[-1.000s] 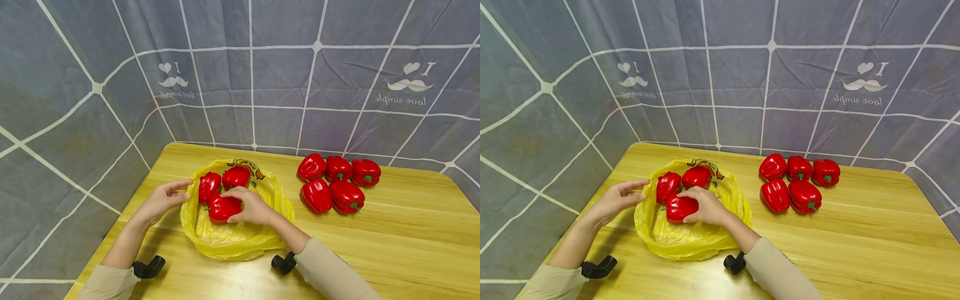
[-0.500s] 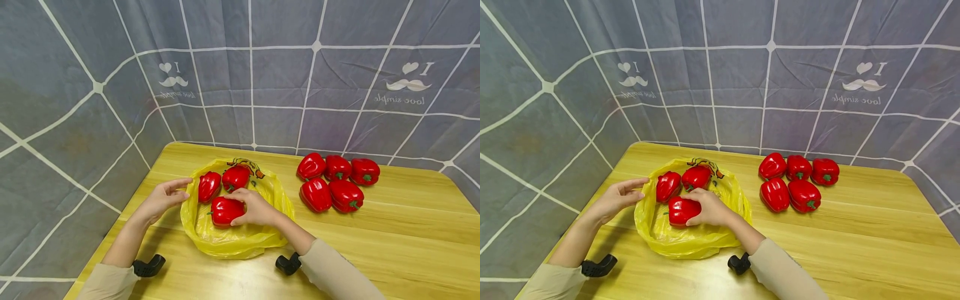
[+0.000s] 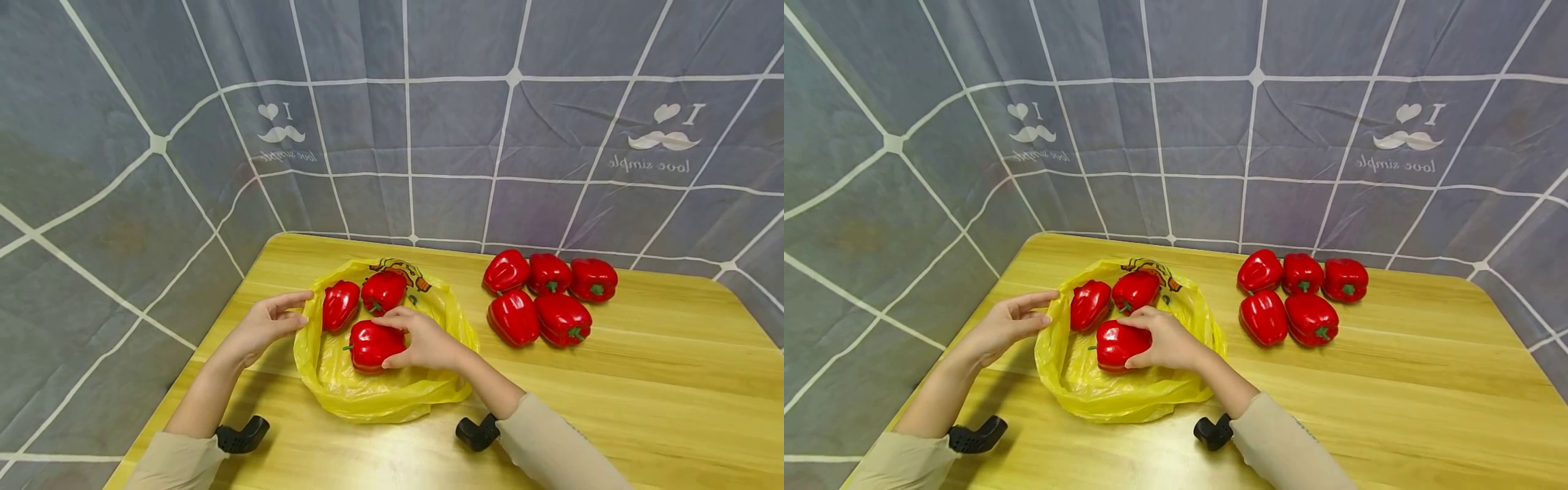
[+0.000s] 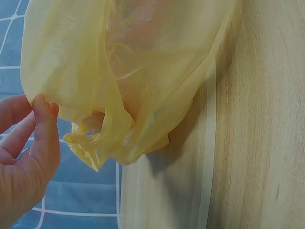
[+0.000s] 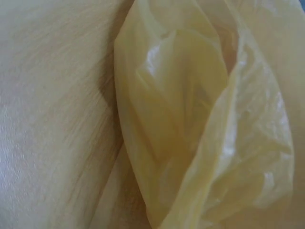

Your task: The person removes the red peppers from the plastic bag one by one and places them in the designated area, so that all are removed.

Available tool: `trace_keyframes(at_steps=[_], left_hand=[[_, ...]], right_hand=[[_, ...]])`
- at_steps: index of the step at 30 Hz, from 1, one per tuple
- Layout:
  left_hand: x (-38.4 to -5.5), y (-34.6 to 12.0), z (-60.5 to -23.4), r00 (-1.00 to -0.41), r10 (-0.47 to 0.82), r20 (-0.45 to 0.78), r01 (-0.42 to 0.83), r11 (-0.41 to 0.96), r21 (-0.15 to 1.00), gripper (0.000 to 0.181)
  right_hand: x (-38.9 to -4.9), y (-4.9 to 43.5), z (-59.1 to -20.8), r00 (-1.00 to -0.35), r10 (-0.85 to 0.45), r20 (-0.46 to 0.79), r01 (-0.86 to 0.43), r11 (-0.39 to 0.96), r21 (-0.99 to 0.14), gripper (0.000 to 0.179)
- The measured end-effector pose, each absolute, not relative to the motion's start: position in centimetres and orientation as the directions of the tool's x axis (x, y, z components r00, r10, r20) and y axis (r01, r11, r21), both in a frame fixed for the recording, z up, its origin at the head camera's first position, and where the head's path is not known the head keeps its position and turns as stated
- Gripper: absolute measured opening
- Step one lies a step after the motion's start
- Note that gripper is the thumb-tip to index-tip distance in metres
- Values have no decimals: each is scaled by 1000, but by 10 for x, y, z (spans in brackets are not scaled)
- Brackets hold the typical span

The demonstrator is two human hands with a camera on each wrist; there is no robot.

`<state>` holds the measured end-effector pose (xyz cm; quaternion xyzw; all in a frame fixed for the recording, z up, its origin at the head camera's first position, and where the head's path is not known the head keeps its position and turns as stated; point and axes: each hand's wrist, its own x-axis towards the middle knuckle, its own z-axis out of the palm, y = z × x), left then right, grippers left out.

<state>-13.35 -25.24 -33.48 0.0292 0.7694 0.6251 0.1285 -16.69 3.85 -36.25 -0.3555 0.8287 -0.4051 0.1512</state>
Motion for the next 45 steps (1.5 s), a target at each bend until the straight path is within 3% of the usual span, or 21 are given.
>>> trace_keyframes(at_steps=[15,28,35,45], left_hand=[[-134,-253,-336,-967,199,-160,-113,229,967,52],[-133,-252,-332,-966,212,-150,-98,234,967,52],[-135,-256,-339,-965,254,-69,-23,180,983,55],[-133,-252,-334,-966,211,-147,-97,233,968,52]], right_hand=[[-166,52,-354,-729,-684,38,-428,411,-805,65],[-167,66,-347,-748,-656,98,-471,421,-775,63],[-170,76,-340,-756,-644,115,-475,420,-773,64],[-167,89,-327,-758,-640,127,-484,422,-766,62]])
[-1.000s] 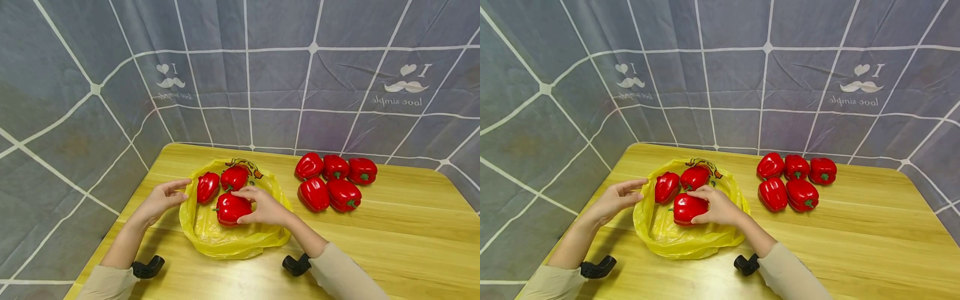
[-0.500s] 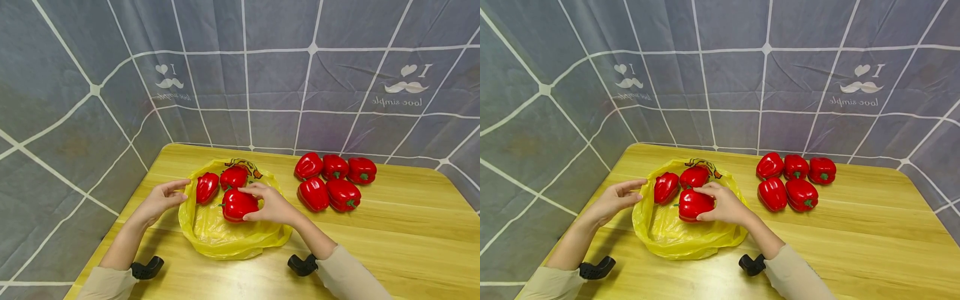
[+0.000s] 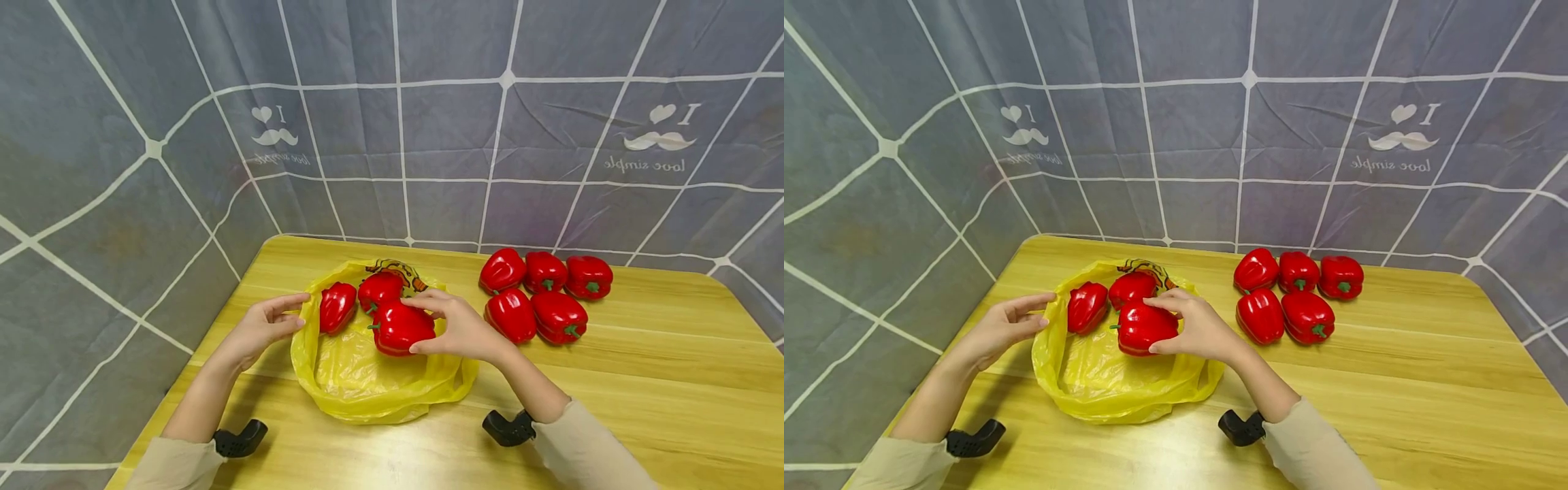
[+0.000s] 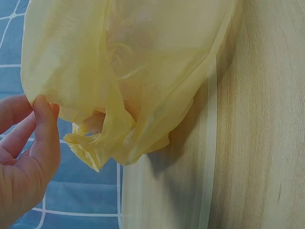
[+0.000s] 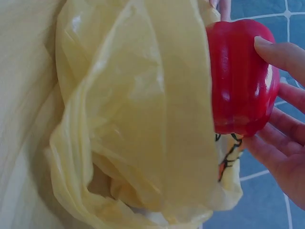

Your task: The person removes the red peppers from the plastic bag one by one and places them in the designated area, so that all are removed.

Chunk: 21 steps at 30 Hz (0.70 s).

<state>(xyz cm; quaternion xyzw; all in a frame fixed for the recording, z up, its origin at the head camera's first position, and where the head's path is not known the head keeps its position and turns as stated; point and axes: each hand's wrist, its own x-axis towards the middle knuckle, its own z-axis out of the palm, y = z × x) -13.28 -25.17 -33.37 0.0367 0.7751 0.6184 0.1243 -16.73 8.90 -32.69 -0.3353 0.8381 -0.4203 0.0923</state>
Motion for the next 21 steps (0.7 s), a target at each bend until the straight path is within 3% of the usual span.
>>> trace_keyframes(at_steps=[21], left_hand=[[-134,-252,-338,-967,204,-151,-101,237,966,51]], right_hand=[[-170,121,-315,-781,-600,175,-498,428,-754,62]])
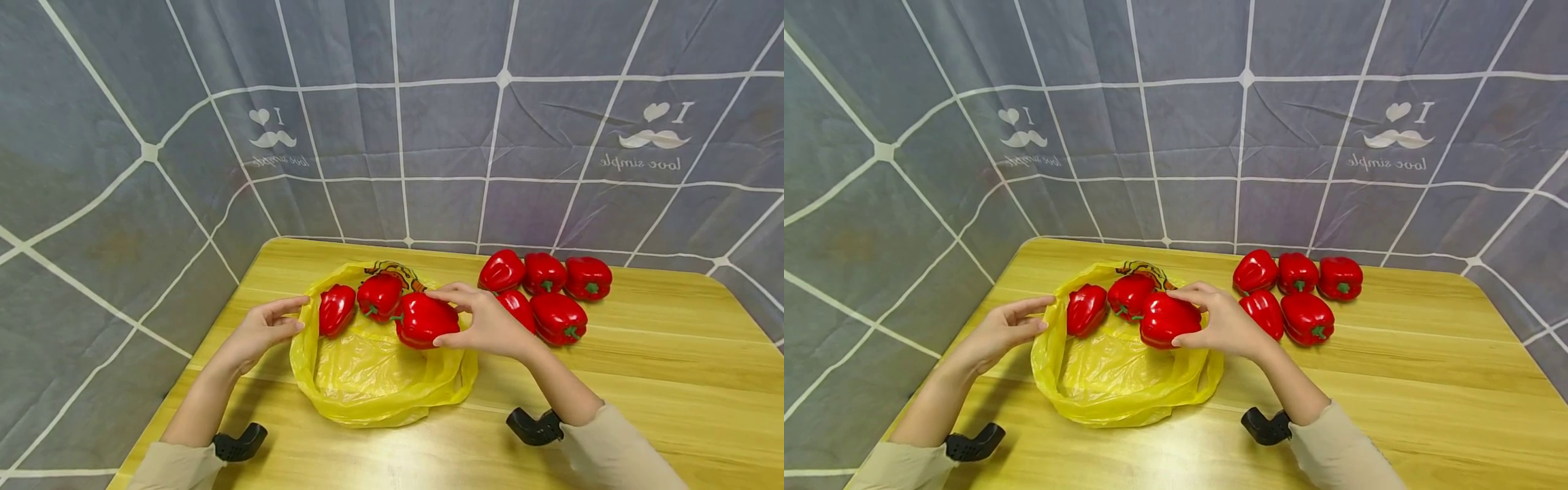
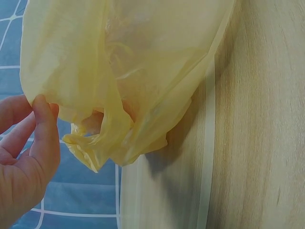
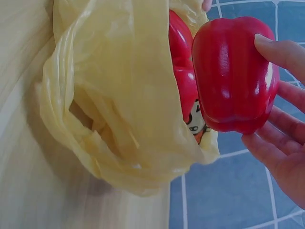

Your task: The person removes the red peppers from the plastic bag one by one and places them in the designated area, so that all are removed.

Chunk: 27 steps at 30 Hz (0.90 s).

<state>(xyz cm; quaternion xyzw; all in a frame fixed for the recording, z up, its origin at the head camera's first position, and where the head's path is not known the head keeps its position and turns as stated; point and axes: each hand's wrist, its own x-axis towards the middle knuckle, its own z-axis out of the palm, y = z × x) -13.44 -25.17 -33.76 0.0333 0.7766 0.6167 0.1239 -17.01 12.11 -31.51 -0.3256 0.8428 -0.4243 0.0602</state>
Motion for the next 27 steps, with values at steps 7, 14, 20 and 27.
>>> trace_keyframes(at_steps=[7,14,20,27], left_hand=[[-135,-251,-336,-967,207,-149,-100,230,968,52],[-136,-251,-333,-966,217,-139,-90,222,971,53],[-136,-252,-333,-966,211,-151,-102,224,969,52],[-134,-252,-332,-964,215,-154,-106,219,970,52]], right_hand=[[-173,132,-310,-798,-579,164,-487,459,-743,62],[-175,143,-303,-807,-564,173,-497,492,-715,62],[-175,153,-301,-809,-556,191,-508,498,-702,63],[-176,165,-300,-814,-544,205,-514,509,-691,64]])
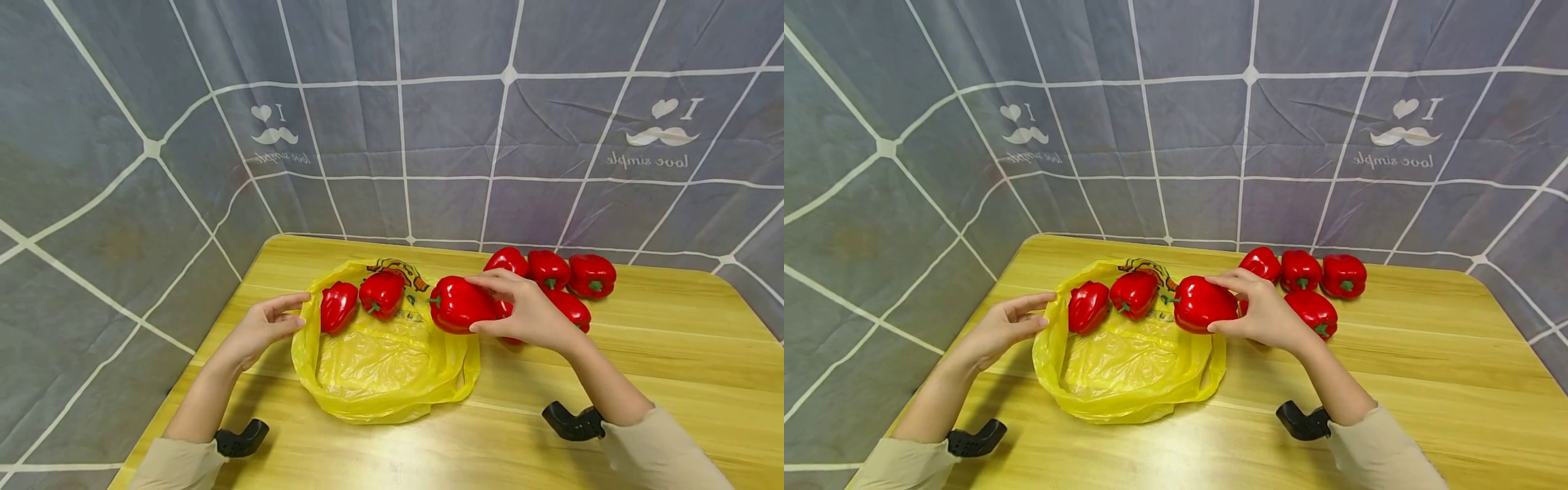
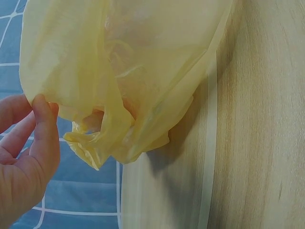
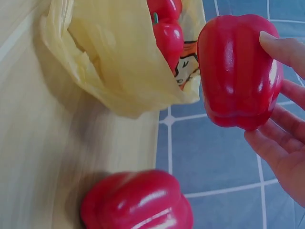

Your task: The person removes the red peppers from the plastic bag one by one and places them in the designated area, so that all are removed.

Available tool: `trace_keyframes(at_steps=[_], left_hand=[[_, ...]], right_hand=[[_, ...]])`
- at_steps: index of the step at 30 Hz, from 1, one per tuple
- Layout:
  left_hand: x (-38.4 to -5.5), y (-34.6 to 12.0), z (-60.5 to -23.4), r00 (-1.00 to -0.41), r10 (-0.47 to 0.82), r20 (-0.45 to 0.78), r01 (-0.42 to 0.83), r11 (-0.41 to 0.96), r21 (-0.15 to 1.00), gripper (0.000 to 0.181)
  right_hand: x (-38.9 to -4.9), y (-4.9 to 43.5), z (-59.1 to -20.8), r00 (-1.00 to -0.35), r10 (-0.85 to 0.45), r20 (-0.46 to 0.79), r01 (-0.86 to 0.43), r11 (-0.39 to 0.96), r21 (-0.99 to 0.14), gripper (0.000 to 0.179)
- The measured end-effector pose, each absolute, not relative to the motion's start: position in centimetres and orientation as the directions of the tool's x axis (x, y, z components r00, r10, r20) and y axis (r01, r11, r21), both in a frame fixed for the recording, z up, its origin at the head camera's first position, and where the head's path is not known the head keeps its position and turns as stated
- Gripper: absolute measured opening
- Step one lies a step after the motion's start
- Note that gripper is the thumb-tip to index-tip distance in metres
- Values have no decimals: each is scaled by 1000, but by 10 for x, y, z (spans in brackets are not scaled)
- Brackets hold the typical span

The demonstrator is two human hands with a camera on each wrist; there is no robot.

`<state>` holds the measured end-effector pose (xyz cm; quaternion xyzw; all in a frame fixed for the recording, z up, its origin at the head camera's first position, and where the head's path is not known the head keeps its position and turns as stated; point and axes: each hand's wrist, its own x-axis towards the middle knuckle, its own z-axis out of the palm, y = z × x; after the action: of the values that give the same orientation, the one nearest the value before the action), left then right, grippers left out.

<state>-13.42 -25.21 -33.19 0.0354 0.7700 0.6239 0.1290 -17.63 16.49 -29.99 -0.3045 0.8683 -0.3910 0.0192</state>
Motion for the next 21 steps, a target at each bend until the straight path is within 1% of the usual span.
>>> trace_keyframes(at_steps=[6,13,17,21], left_hand=[[-134,-253,-332,-965,214,-151,-104,217,971,53],[-134,-253,-334,-966,207,-152,-108,211,972,54],[-134,-253,-334,-966,206,-155,-113,205,972,53],[-134,-253,-334,-967,206,-149,-106,209,972,53]], right_hand=[[-177,177,-300,-831,-525,183,-483,519,-706,64],[-176,190,-295,-848,-492,198,-485,568,-666,65],[-177,198,-293,-853,-480,204,-480,570,-667,66],[-176,207,-291,-853,-467,231,-494,583,-645,64]])
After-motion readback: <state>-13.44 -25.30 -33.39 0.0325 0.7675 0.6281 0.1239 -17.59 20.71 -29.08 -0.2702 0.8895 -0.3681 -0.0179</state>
